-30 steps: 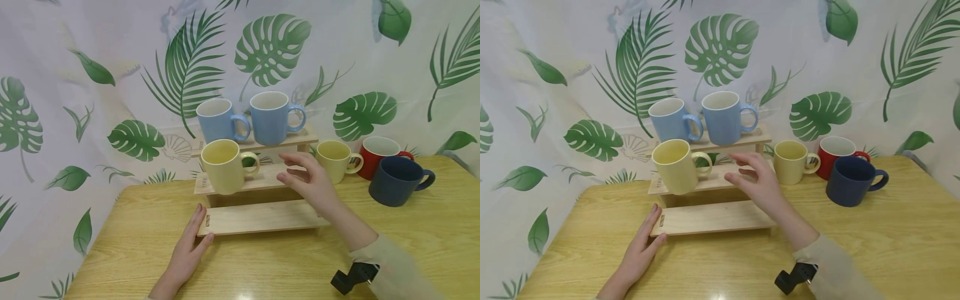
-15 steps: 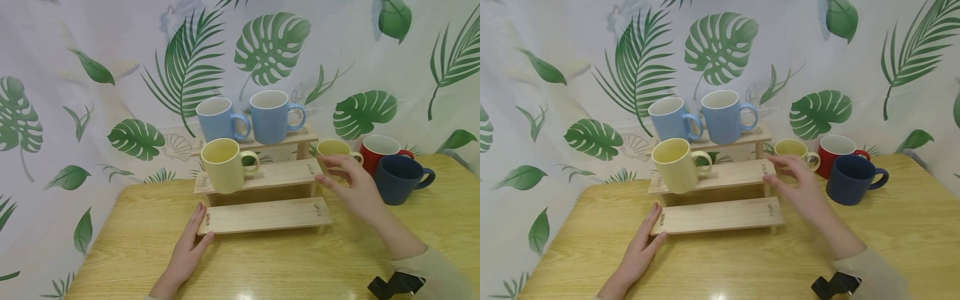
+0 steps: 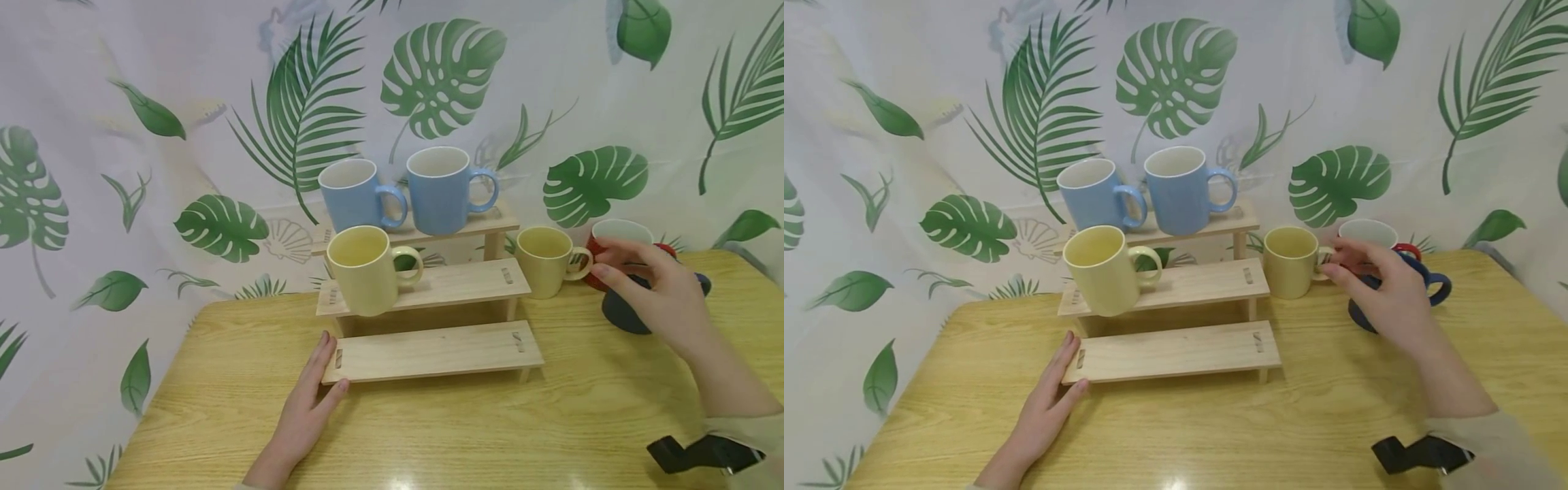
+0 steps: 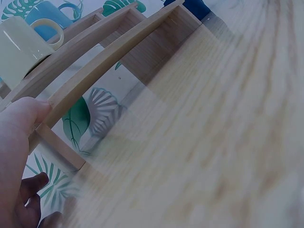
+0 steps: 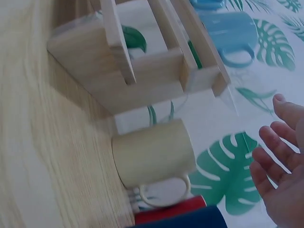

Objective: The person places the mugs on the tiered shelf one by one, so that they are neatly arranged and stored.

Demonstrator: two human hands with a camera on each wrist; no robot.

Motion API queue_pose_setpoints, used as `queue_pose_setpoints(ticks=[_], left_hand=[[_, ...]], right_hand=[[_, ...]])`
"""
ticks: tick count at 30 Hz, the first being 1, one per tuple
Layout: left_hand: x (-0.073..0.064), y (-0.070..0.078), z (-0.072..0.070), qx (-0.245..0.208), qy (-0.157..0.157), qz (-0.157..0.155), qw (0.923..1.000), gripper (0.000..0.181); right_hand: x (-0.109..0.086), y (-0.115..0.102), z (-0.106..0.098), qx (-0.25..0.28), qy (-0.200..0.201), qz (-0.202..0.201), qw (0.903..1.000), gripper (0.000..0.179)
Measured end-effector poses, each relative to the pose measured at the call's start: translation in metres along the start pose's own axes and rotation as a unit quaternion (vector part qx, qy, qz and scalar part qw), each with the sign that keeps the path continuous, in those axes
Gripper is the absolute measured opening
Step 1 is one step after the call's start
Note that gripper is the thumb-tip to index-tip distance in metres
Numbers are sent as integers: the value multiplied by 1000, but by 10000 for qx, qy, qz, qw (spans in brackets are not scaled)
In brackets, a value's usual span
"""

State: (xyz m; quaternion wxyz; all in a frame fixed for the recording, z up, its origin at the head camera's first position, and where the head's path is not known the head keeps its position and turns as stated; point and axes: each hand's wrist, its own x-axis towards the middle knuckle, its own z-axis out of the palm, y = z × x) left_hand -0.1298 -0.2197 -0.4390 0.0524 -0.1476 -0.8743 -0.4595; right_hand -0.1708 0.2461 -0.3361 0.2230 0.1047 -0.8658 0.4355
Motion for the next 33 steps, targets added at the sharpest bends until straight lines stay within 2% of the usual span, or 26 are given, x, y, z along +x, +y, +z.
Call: queue_pose_setpoints(ticks=[5, 11, 15, 22, 29, 33], left_hand=[[-1, 0, -1, 27, 15, -8, 10000, 66], [0, 0, -1, 34, 33, -25, 10000, 66], [0, 0, -1, 13, 27, -34, 10000, 66], [0, 0, 0, 23, 27, -23, 10000, 66], [0, -1, 0, 14, 23, -14, 10000, 66], [1, -1, 0, -5, 36, 2, 10000, 66]], right_hand=[[1, 14, -15, -587, -7, 339, 9977, 46], [4, 32, -28, -1271, -241, 289, 9912, 53], [5, 44, -35, -1418, -338, 305, 9888, 57], [4, 69, -49, -1673, -212, 456, 9846, 66], [0, 87, -55, -1558, -497, 814, 9832, 86], [0, 93, -55, -1536, -613, 902, 9821, 89]])
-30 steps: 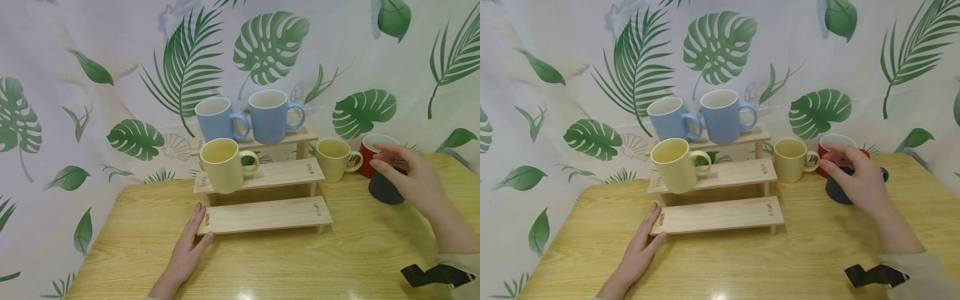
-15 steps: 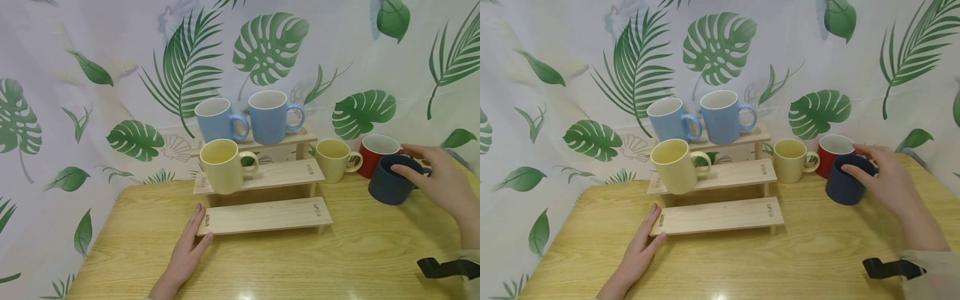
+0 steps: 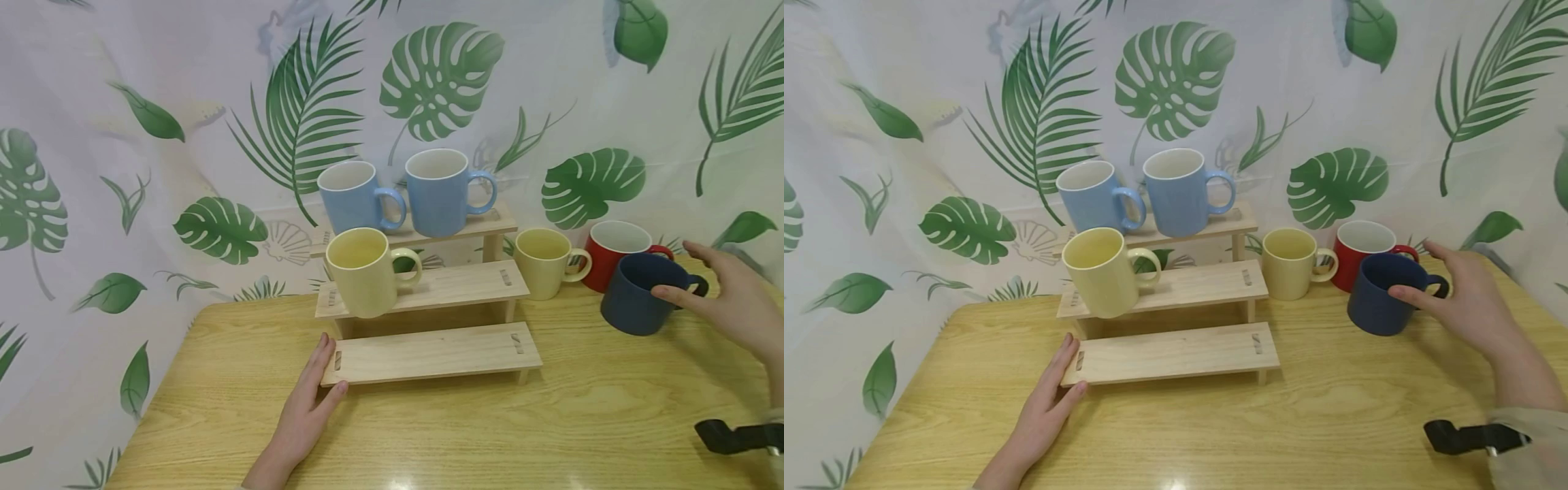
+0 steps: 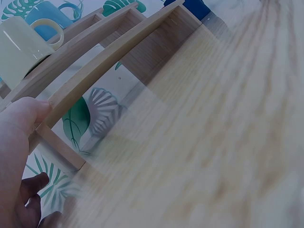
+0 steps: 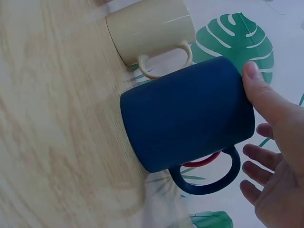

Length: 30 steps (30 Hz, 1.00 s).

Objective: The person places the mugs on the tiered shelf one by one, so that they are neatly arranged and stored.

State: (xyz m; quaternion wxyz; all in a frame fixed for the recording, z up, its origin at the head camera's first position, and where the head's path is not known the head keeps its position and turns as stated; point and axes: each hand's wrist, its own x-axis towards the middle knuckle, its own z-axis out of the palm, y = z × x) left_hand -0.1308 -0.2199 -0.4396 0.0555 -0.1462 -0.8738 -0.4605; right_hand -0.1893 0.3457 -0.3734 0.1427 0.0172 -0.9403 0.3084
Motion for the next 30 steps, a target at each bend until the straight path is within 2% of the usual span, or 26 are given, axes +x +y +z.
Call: queue_pose_setpoints(ticks=[6, 12, 15, 25, 30], left_hand=[[0, 0, 0, 6, 33, 38, 10000, 66], [0, -1, 0, 28, 17, 24, 10000, 65], [0, -1, 1, 35, 15, 19, 10000, 65], [0, -1, 1, 52, 6, -6, 10000, 66], [0, -1, 1, 65, 12, -24, 10000, 66]], right_hand=[[1, 8, 2, 163, -100, -13, 9998, 88], [0, 19, 4, 380, -484, 209, 9979, 82], [0, 23, 5, 359, -555, 253, 9975, 80], [1, 19, 3, -249, -591, 38, 9979, 79], [-1, 17, -2, -568, -758, 94, 9955, 81]])
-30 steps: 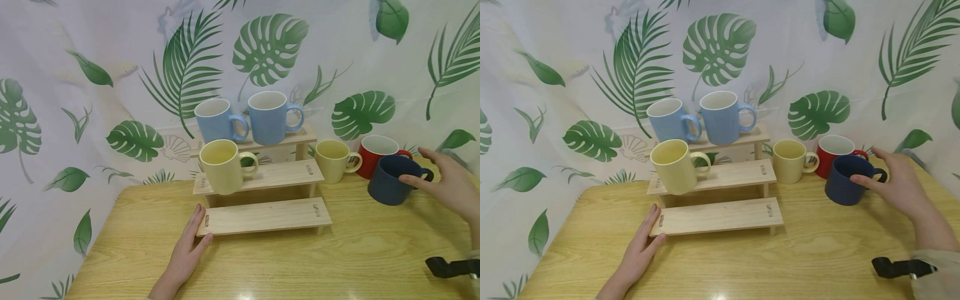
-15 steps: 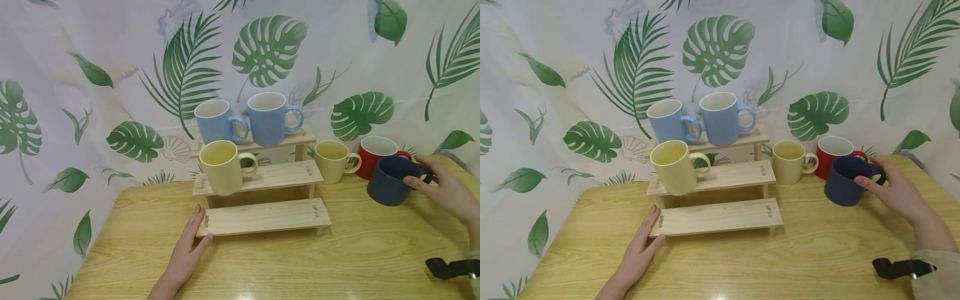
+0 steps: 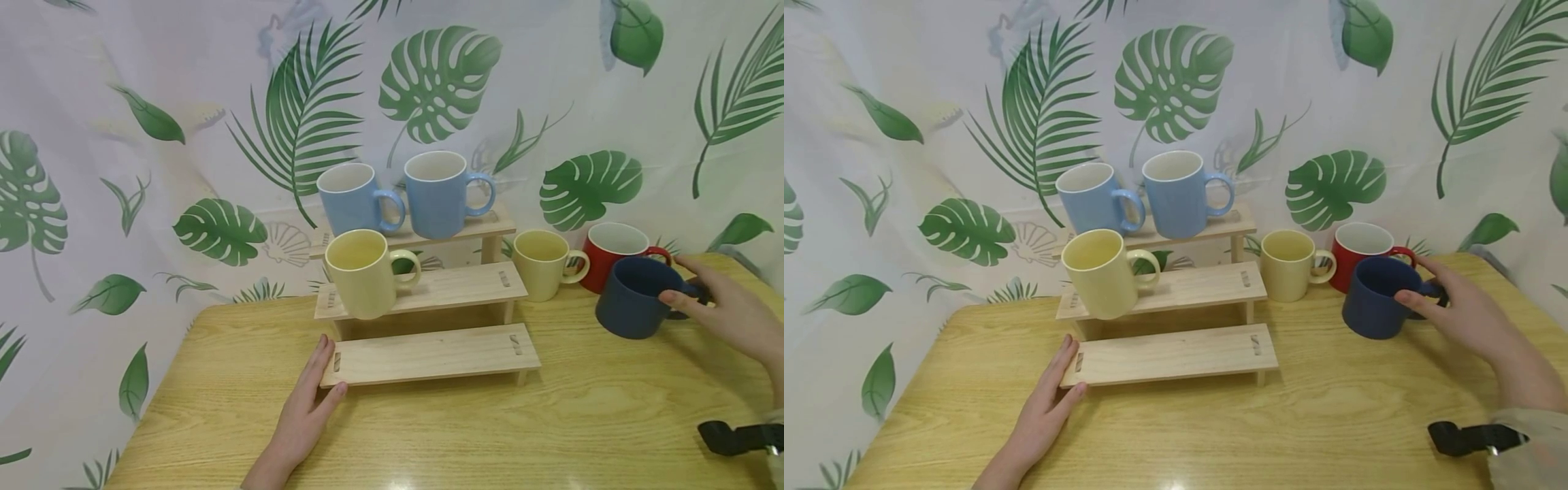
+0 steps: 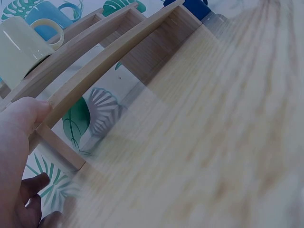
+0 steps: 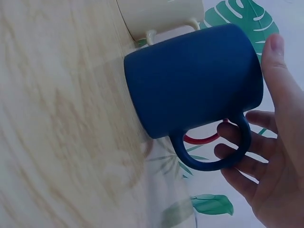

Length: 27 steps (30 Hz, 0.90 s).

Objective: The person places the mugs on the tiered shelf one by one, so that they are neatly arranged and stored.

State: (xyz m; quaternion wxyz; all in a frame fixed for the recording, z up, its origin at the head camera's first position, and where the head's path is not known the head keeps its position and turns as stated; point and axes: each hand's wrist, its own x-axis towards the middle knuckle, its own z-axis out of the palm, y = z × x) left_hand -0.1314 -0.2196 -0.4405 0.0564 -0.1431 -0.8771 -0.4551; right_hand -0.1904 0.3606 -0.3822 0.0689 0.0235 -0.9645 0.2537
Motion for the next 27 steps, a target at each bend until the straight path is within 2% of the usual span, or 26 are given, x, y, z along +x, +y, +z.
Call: queue_pose_setpoints(ticks=[10, 14, 23, 27], left_hand=[[0, 0, 0, -31, -15, -28, 10000, 66], [0, -1, 0, -35, -20, -13, 10000, 66], [0, -1, 0, -83, -19, 4, 10000, 66], [0, 0, 0, -91, -28, 4, 10000, 67]], right_hand=[[-1, 0, -2, -228, -57, -35, 9997, 88], [-1, 0, 0, -188, 45, -33, 9998, 92], [-2, 2, 8, 42, 164, 85, 9998, 91], [-3, 4, 12, 437, 137, 250, 9986, 88]])
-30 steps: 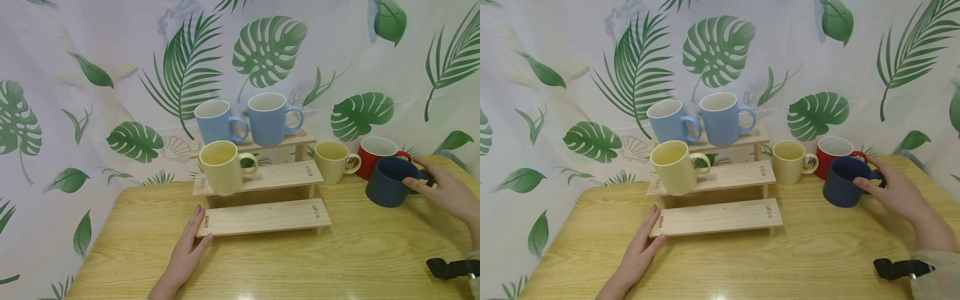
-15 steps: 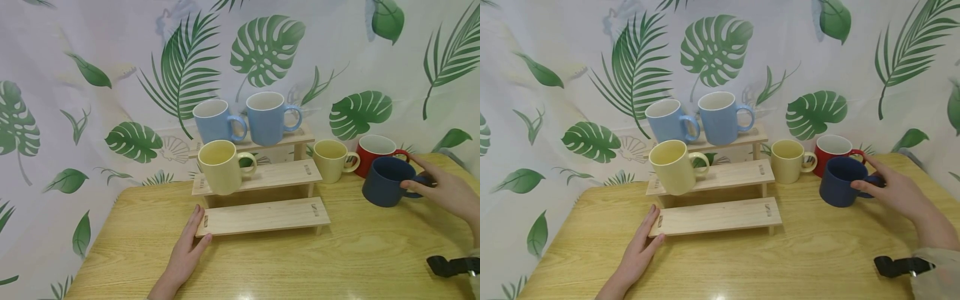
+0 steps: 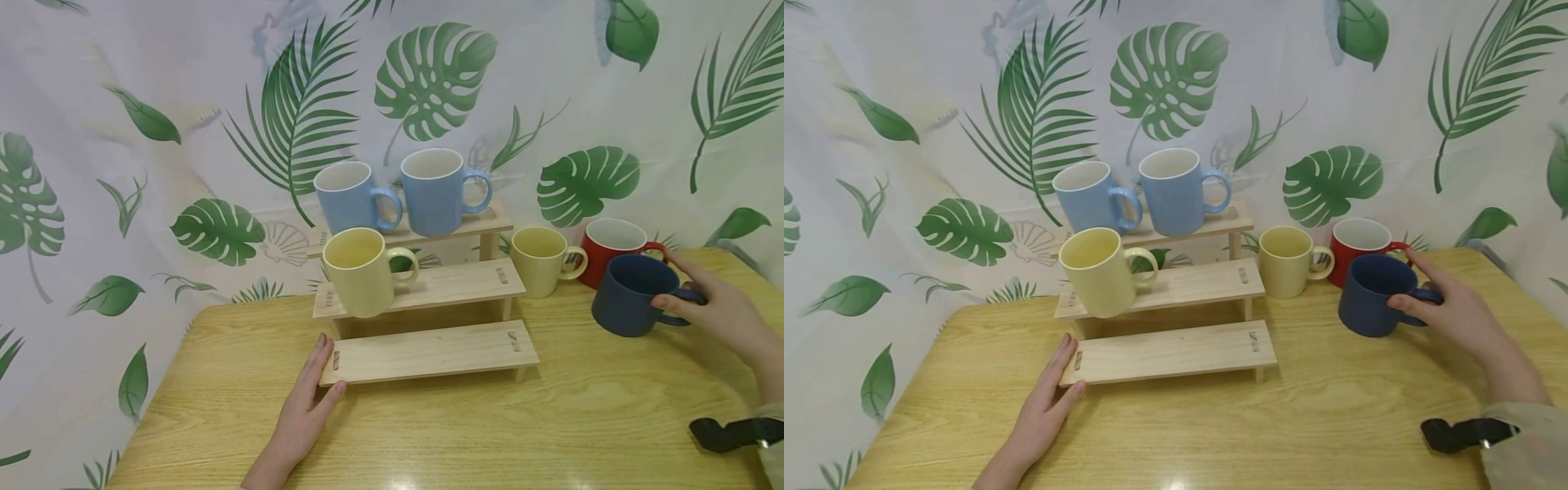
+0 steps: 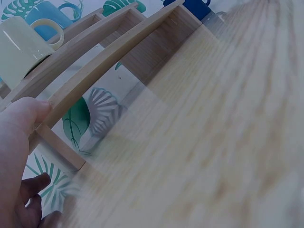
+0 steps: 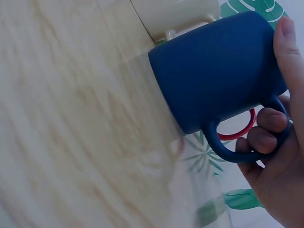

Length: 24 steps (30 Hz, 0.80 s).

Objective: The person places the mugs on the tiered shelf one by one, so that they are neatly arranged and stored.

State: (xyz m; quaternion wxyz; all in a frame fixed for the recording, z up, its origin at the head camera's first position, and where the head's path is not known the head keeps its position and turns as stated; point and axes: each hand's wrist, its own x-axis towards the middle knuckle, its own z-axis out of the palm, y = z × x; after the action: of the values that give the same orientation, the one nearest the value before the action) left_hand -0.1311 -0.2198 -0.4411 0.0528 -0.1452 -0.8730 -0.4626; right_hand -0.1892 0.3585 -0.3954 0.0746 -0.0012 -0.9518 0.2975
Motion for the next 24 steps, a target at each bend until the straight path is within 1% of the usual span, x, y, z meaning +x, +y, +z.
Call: queue_pose_setpoints(ticks=[5, 8, 11, 12, 17, 20, 24], left_hand=[[0, 0, 0, 19, 1, -26, 10000, 67], [0, 1, 0, 30, -2, -35, 10000, 67], [0, 1, 0, 46, 1, -40, 10000, 67], [0, 1, 0, 44, 3, -45, 10000, 66], [0, 2, 0, 23, 10, -73, 10000, 67], [0, 2, 0, 26, 20, -65, 10000, 67], [0, 1, 0, 49, 30, -41, 10000, 66]], right_hand=[[-4, 1, 5, 806, 0, 114, 9967, 80], [-5, 3, 7, 1077, 40, 188, 9940, 76], [-5, 3, 9, 1188, 69, 290, 9925, 74], [-5, 3, 9, 1150, 105, 311, 9928, 74], [-5, 5, 12, 1255, 324, 286, 9911, 70], [-6, 9, 13, 1571, 440, 161, 9865, 67], [-5, 12, 14, 2100, 506, 26, 9764, 63]])
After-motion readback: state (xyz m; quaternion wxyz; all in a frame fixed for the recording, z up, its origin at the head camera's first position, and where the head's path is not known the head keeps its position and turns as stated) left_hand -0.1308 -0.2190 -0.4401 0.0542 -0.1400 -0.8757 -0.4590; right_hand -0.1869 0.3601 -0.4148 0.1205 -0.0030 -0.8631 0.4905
